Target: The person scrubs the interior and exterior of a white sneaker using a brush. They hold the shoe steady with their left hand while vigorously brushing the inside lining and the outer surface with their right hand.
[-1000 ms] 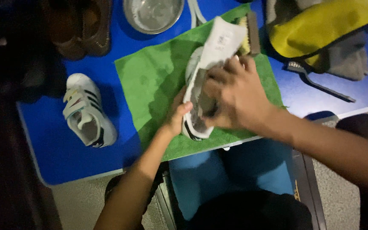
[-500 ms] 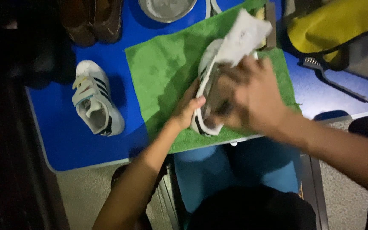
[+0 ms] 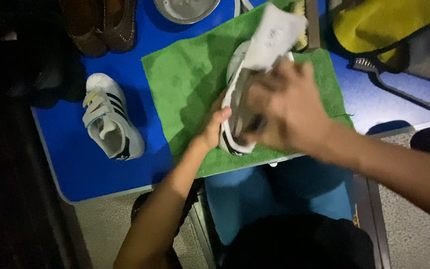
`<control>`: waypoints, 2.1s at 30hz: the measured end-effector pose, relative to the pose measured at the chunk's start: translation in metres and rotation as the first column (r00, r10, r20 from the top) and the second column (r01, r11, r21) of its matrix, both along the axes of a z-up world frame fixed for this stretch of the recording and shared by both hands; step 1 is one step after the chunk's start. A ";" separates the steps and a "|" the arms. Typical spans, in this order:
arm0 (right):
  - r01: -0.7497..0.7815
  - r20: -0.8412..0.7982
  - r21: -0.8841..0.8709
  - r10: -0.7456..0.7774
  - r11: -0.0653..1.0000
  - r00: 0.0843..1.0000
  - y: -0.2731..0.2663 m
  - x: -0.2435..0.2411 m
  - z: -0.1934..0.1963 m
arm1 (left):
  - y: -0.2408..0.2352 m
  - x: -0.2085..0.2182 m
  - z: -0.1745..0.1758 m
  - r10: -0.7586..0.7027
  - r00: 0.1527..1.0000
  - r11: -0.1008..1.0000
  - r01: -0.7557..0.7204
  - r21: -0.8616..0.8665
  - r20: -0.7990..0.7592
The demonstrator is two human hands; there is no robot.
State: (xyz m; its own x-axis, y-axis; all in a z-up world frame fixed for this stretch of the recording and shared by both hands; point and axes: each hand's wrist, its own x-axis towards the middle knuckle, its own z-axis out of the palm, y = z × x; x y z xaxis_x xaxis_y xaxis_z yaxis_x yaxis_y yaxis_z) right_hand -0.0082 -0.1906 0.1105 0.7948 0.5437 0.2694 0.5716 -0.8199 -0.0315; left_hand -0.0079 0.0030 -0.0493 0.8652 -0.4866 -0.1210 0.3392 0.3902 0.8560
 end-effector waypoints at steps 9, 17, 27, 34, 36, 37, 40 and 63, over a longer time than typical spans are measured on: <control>-0.083 -0.014 0.195 0.088 0.977 0.996 0.011 -0.007 0.001 | -0.002 0.003 0.035 -0.108 0.975 0.991 0.090 0.098 0.193; -0.093 0.006 0.067 0.093 0.993 0.996 -0.002 0.006 0.005 | -0.002 0.007 0.023 -0.083 0.974 0.987 0.052 0.149 0.211; -0.109 -0.058 0.041 0.112 0.993 0.992 -0.011 0.014 -0.009 | -0.005 0.002 0.023 -0.037 0.952 0.954 -0.057 0.296 0.303; -0.240 -0.125 0.211 0.270 0.948 0.955 -0.002 0.007 0.003 | -0.005 0.002 0.029 -0.092 0.959 0.980 0.040 0.196 0.267; -0.139 -0.054 0.146 0.148 0.979 0.988 -0.007 0.013 -0.006 | -0.004 0.003 0.028 -0.052 0.966 0.969 -0.012 0.246 0.252; -0.142 -0.049 0.145 0.151 0.979 0.987 -0.003 0.007 -0.007 | -0.005 0.004 0.035 -0.049 0.965 0.969 -0.015 0.245 0.257; -0.193 -0.113 0.236 0.224 0.953 0.968 0.000 0.001 -0.012 | -0.006 0.000 0.047 -0.121 0.948 0.975 0.058 0.212 0.295; -0.317 -0.166 0.065 0.323 0.946 0.931 0.004 0.015 0.008 | -0.008 0.009 0.041 -0.062 0.951 0.987 0.013 0.163 0.304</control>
State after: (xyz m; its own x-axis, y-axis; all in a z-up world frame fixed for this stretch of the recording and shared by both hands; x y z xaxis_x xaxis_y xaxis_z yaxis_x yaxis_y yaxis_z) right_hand 0.0070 -0.1866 0.1183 0.6160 0.7696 0.1679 0.7868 -0.5907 -0.1791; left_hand 0.0010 -0.0055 -0.0079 0.8537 -0.5159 0.0705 0.0616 0.2346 0.9701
